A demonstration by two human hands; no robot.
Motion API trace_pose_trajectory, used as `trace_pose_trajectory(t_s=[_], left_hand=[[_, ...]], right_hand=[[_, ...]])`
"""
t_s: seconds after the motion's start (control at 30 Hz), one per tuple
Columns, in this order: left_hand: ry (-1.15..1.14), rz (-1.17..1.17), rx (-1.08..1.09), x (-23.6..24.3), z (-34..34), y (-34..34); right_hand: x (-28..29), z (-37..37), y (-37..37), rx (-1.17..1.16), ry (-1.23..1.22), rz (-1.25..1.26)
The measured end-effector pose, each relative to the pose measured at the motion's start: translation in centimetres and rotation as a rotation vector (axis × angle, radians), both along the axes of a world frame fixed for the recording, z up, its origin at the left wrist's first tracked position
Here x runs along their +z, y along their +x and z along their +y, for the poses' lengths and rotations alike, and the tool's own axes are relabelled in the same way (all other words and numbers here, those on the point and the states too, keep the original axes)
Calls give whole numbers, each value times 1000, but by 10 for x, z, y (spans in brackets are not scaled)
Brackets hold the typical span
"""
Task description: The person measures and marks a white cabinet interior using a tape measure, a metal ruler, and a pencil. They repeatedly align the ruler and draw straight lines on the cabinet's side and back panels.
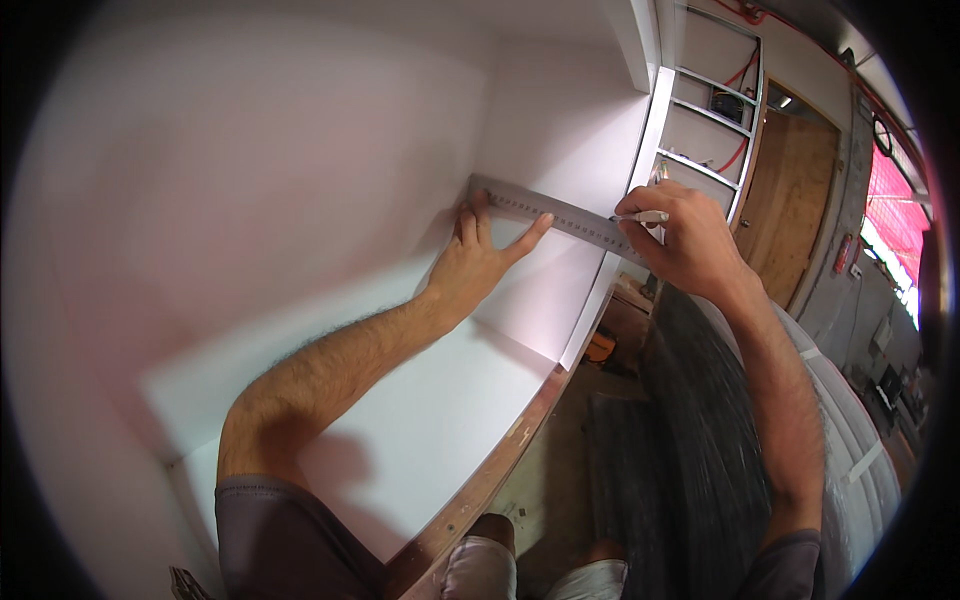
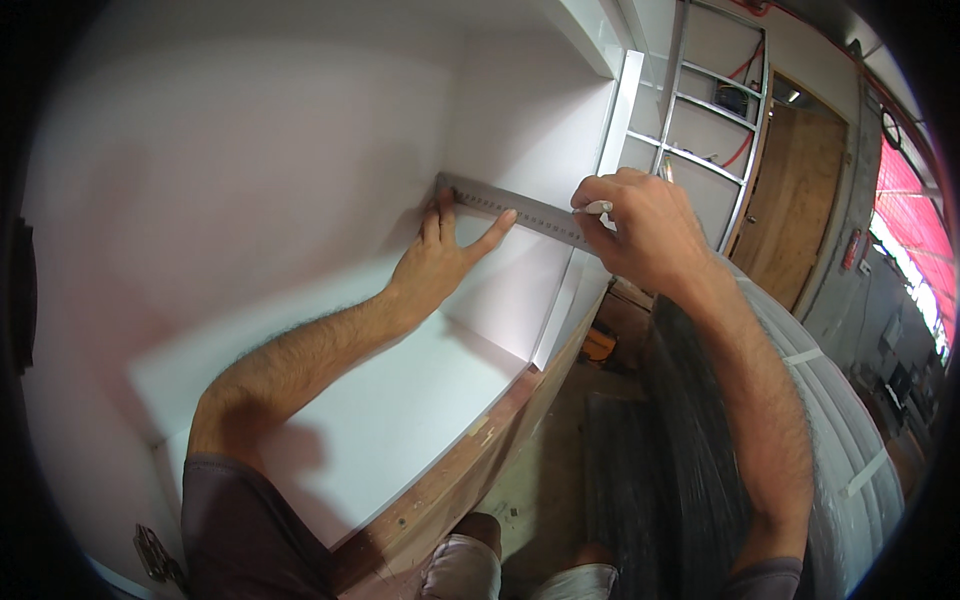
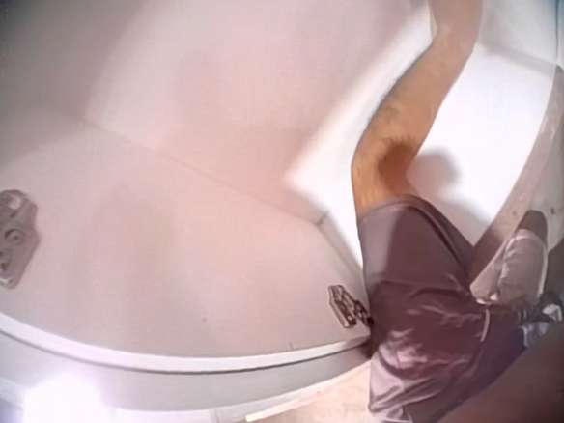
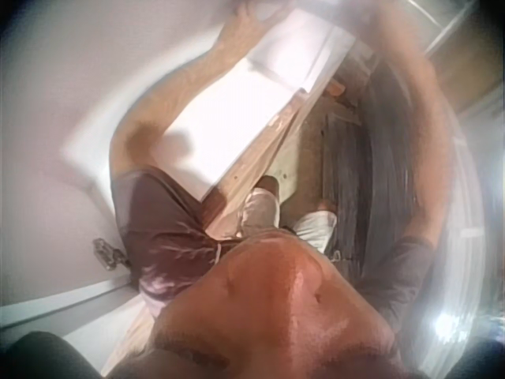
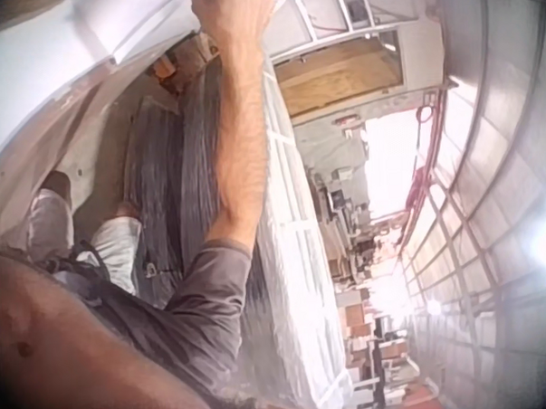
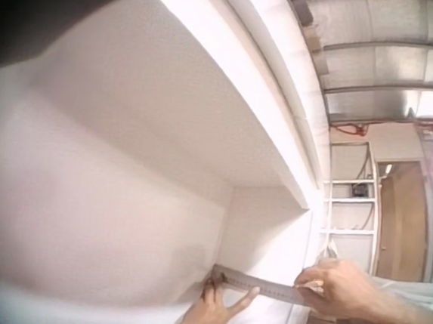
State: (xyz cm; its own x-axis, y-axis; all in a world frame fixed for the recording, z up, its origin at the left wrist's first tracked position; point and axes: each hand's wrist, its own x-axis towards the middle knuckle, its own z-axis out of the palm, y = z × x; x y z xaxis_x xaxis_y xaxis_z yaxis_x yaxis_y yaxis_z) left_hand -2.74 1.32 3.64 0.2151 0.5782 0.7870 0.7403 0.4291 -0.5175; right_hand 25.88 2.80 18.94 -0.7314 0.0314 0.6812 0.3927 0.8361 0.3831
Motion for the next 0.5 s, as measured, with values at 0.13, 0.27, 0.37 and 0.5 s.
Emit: trace_pose_trajectory(t_s=[0.13,0.27,0.37,0.5], left_hand=[[-1,25,49,0,-2,0],[-5,14,40,-1,-3,1],[38,36,23,-4,4,-2],[31,166,111,-5,8,-9]], right_hand=[[1,1,-9,22,85,-29],[4,6,-28,73,206,-79],[4,5,-49,64,266,-129],[4,5,-79,43,303,-147]])
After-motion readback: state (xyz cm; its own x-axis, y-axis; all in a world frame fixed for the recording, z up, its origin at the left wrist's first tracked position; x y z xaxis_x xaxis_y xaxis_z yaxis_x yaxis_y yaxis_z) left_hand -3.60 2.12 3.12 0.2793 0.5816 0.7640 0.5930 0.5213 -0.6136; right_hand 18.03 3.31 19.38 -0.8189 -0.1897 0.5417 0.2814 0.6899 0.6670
